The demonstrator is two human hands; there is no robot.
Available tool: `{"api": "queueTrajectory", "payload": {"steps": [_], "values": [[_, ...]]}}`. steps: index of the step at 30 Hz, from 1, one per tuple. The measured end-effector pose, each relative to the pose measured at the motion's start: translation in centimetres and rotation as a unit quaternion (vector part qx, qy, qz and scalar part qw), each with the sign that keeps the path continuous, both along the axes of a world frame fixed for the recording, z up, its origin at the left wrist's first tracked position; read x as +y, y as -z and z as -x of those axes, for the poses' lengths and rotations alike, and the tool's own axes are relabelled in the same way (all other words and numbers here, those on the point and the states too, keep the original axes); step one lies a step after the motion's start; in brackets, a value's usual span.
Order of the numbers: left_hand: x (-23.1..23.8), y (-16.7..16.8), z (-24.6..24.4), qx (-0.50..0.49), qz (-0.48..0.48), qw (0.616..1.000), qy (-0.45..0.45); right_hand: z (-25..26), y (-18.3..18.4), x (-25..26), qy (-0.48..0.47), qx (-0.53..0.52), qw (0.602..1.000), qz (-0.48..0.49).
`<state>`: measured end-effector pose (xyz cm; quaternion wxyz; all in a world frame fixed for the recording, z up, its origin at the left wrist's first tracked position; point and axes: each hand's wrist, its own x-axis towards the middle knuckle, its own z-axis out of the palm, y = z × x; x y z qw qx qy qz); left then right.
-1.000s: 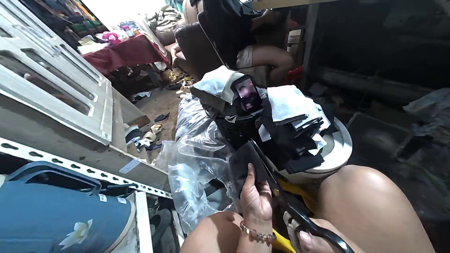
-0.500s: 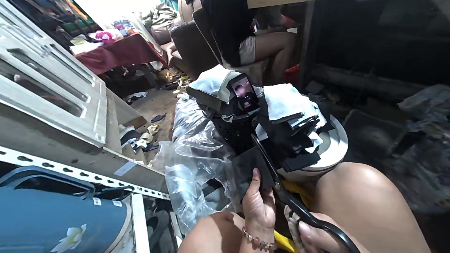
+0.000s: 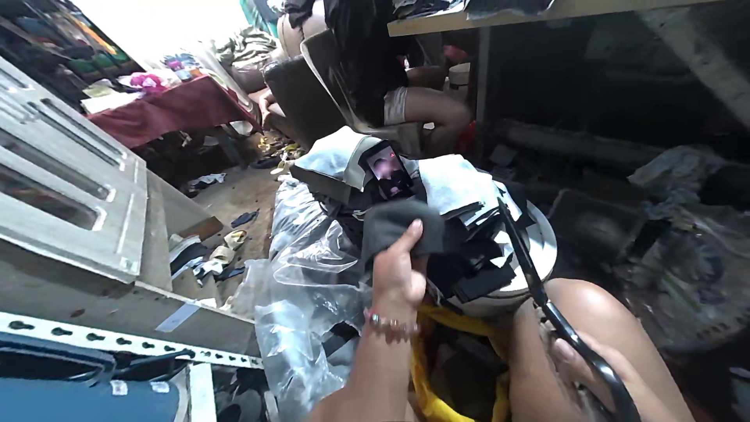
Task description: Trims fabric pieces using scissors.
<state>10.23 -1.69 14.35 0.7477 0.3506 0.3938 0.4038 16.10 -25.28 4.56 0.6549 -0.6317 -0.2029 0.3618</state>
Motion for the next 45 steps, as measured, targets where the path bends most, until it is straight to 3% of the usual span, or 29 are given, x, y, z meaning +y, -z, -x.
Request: {"api": "queueTrajectory", "payload": {"steps": [2, 5, 10, 12, 17, 19, 22, 26, 30, 35, 37, 40, 43, 45], "values": [[0.9, -3.1, -2.7, -0.047, -0.06, 0.995, 0.067, -0.3, -1.4, 0.4, 0.029, 0.016, 0.999, 0.007], [1.5, -4.9, -8.1, -0.143, -0.028, 0.984, 0.098, -1.2, -1.1, 0.7, 0.059, 0.008, 0.998, -0.013], [-2.3, 1.3, -10.6, -0.016, 0.068, 0.975, 0.209, -5.1, 2.7, 0.3, 0.058, -0.077, 0.995, 0.001], [-4.1, 2.2, -9.6, -0.047, 0.106, 0.975, 0.19, -6.3, 3.1, 0.4, 0.075, -0.074, 0.994, 0.032], [-5.8, 3.8, -4.4, -0.049, 0.119, 0.974, 0.188, -6.7, 2.3, 2.7, 0.063, 0.055, 0.995, 0.056], [-5.0, 5.7, -2.4, -0.021, 0.095, 0.981, 0.169, -6.8, 1.5, 4.4, 0.067, 0.09, 0.99, 0.086], [-2.4, 9.6, 1.0, 0.042, 0.024, 0.996, 0.07, -7.5, 1.3, 6.7, 0.058, 0.091, 0.987, 0.118], [1.8, 14.0, 6.5, 0.158, -0.022, 0.986, -0.039, -8.3, 2.2, 8.7, 0.055, 0.058, 0.99, 0.119], [3.4, 14.4, 9.1, 0.219, 0.021, 0.975, -0.024, -8.6, 2.9, 9.2, 0.026, -0.018, 0.994, 0.105], [2.9, 14.1, 8.2, 0.236, -0.017, 0.969, 0.068, -8.8, 3.1, 8.4, -0.028, -0.105, 0.985, 0.133], [2.9, 15.4, 8.2, 0.277, -0.061, 0.95, 0.129, -8.6, 3.0, 7.6, -0.011, -0.119, 0.986, 0.119], [3.3, 18.3, 8.2, 0.394, -0.13, 0.881, 0.229, -8.8, 3.7, 5.2, 0.065, -0.18, 0.98, 0.053], [3.6, 20.1, 8.2, 0.521, -0.133, 0.772, 0.339, -9.8, 4.7, 1.3, 0.196, -0.191, 0.962, -0.016], [3.5, 20.0, 8.0, 0.578, -0.147, 0.69, 0.41, -10.8, 6.2, -2.9, 0.239, -0.177, 0.955, 0.02]]}}
